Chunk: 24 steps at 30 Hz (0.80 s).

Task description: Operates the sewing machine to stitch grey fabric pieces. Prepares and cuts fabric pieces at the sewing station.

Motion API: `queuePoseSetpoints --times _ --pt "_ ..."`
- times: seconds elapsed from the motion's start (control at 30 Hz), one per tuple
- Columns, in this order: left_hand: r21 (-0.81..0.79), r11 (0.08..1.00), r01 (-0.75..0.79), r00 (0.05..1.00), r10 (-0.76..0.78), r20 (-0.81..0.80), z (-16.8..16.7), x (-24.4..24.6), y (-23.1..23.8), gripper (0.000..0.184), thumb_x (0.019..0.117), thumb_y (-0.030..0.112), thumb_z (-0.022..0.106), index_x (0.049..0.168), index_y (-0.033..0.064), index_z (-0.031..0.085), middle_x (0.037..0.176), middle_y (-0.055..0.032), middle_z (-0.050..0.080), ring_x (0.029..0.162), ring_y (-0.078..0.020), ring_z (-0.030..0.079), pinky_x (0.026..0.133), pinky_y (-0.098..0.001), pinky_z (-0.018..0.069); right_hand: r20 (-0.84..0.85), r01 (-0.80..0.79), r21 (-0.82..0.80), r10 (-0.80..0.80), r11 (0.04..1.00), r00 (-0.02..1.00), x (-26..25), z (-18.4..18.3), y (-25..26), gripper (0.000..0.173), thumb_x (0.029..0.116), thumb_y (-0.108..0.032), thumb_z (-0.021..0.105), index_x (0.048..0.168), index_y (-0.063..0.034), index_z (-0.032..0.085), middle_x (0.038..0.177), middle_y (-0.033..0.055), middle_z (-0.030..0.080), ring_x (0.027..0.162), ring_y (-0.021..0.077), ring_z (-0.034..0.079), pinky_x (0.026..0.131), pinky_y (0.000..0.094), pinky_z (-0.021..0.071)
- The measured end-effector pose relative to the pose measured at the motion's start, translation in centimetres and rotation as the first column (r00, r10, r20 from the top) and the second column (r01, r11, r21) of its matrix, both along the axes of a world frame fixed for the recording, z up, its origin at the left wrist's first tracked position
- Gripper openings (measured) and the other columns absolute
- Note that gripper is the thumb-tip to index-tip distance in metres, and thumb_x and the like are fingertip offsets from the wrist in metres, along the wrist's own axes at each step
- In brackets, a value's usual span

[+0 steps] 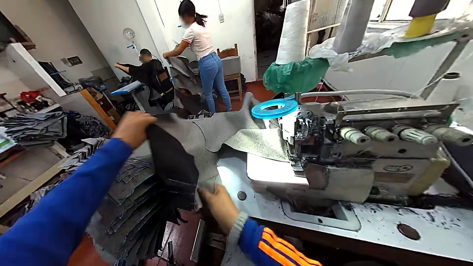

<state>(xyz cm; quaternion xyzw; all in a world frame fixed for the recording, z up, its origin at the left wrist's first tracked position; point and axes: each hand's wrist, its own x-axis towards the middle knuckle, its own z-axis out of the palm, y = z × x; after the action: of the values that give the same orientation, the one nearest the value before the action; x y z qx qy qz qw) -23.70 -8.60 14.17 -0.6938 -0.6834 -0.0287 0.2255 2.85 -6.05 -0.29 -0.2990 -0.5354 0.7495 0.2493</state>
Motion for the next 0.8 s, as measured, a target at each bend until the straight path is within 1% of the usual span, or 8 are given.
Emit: queuePoseSetpoints --times 0.17,0.23,0.33,0.43,0.5,0.67,0.73,0.8 --pt "0.292 0.956 0.041 0.976 0.025 -0.217 -4.3 4.8 -12.7 0.006 0.0705 -0.007 0.065 0.074 -0.0031 0.063 0.071 -0.0232 0.061 0.071 -0.0501 0.063 0.063 -0.0648 0.0486 0.202 -0.007 0.465 -0.099 0.885 0.974 6.5 4.8 6.0 0.018 0.1031 -0.011 0.059 0.111 0.0038 0.065 0.088 0.0096 0.07 0.073 0.0135 0.07 0.071 0.0308 0.0599" --pt "-0.004 0.998 -0.066 0.997 0.066 -0.041 -7.7 11.1 -14.8 0.008 0.0733 -0.008 0.073 0.078 -0.0037 0.069 0.073 -0.0239 0.067 0.071 -0.0495 0.068 0.063 -0.0628 0.0527 0.227 0.084 0.692 -0.327 0.717 0.917 8.7 4.5 7.0 0.014 0.0962 -0.008 0.067 0.105 0.0021 0.07 0.086 0.0156 0.069 0.08 0.0263 0.068 0.076 0.0464 0.0543" --pt "-0.518 0.855 0.028 0.885 0.22 0.41 -9.8 17.1 -12.8 0.029 0.0956 0.01 0.067 0.123 -0.0005 0.069 0.111 -0.0256 0.072 0.095 -0.0474 0.071 0.081 -0.0659 0.0546 0.326 0.07 0.781 -0.5 0.62 0.802 10.3 3.9 8.2 0.027 0.0951 -0.008 0.067 0.121 -0.0013 0.065 0.094 0.0212 0.07 0.089 0.0374 0.07 0.08 0.0567 0.0537" --pt "0.01 0.959 0.283 0.791 -0.24 0.563 -11.5 21.2 -6.1 0.035 0.0972 0.019 0.066 0.13 0.0055 0.068 0.117 -0.015 0.072 0.089 -0.0275 0.073 0.076 -0.0442 0.0613 0.308 0.114 0.792 -0.554 0.599 0.773 10.6 2.9 8.5 0.04 0.0921 -0.006 0.069 0.131 -0.0054 0.06 0.096 0.0219 0.072 0.089 0.0397 0.071 0.08 0.0591 0.0554" --pt "0.289 0.894 0.342 0.721 -0.447 0.53 -13.8 23.2 -0.1 0.036 0.0991 0.016 0.059 0.13 0.0009 0.069 0.132 -0.0192 0.068 0.119 -0.0365 0.067 0.103 -0.0492 0.0535 0.247 0.131 0.845 -0.595 0.519 0.765 10.7 2.3 7.6 0.048 0.091 -0.004 0.07 0.137 -0.0035 0.056 0.097 0.023 0.072 0.087 0.0409 0.072 0.079 0.0581 0.0565" --pt "0.245 0.852 0.462 0.672 -0.517 0.53 -15.3 23.3 5.0 0.049 0.1031 0.041 0.047 0.131 0.0068 0.07 0.14 -0.0123 0.065 0.132 -0.0333 0.059 0.111 -0.054 0.0455 -0.334 0.398 0.915 -0.67 -0.062 0.663 17.7 0.2 4.3 0.027 0.0831 0.0 0.064 0.108 0.0074 0.072 0.1 0.0181 0.074 0.089 0.0264 0.073 0.083 0.0354 0.0605" --pt "0.177 0.841 0.511 0.692 -0.524 0.497 -14.0 22.4 5.1 0.056 0.1041 0.049 0.04 0.124 0.0079 0.073 0.133 -0.0126 0.069 0.124 -0.0353 0.064 0.1 -0.0577 0.0502 -0.298 0.367 0.923 -0.82 -0.117 0.489 24.1 -0.7 4.5 0.019 0.088 -0.007 0.063 0.098 0.0055 0.074 0.088 0.0143 0.074 0.08 0.0224 0.073 0.073 0.035 0.061" --pt "0.218 0.819 0.531 0.703 -0.569 0.426 -13.8 21.8 6.6 0.048 0.1035 0.044 0.045 0.105 0.0096 0.077 0.111 -0.0107 0.076 0.104 -0.0324 0.072 0.085 -0.0546 0.0575 -0.058 0.297 0.954 -0.946 0.042 0.319 31.1 -1.4 7.5 0.021 0.096 -0.011 0.063 0.103 0.0066 0.072 0.089 0.0189 0.073 0.08 0.0313 0.073 0.074 0.0494 0.0604"
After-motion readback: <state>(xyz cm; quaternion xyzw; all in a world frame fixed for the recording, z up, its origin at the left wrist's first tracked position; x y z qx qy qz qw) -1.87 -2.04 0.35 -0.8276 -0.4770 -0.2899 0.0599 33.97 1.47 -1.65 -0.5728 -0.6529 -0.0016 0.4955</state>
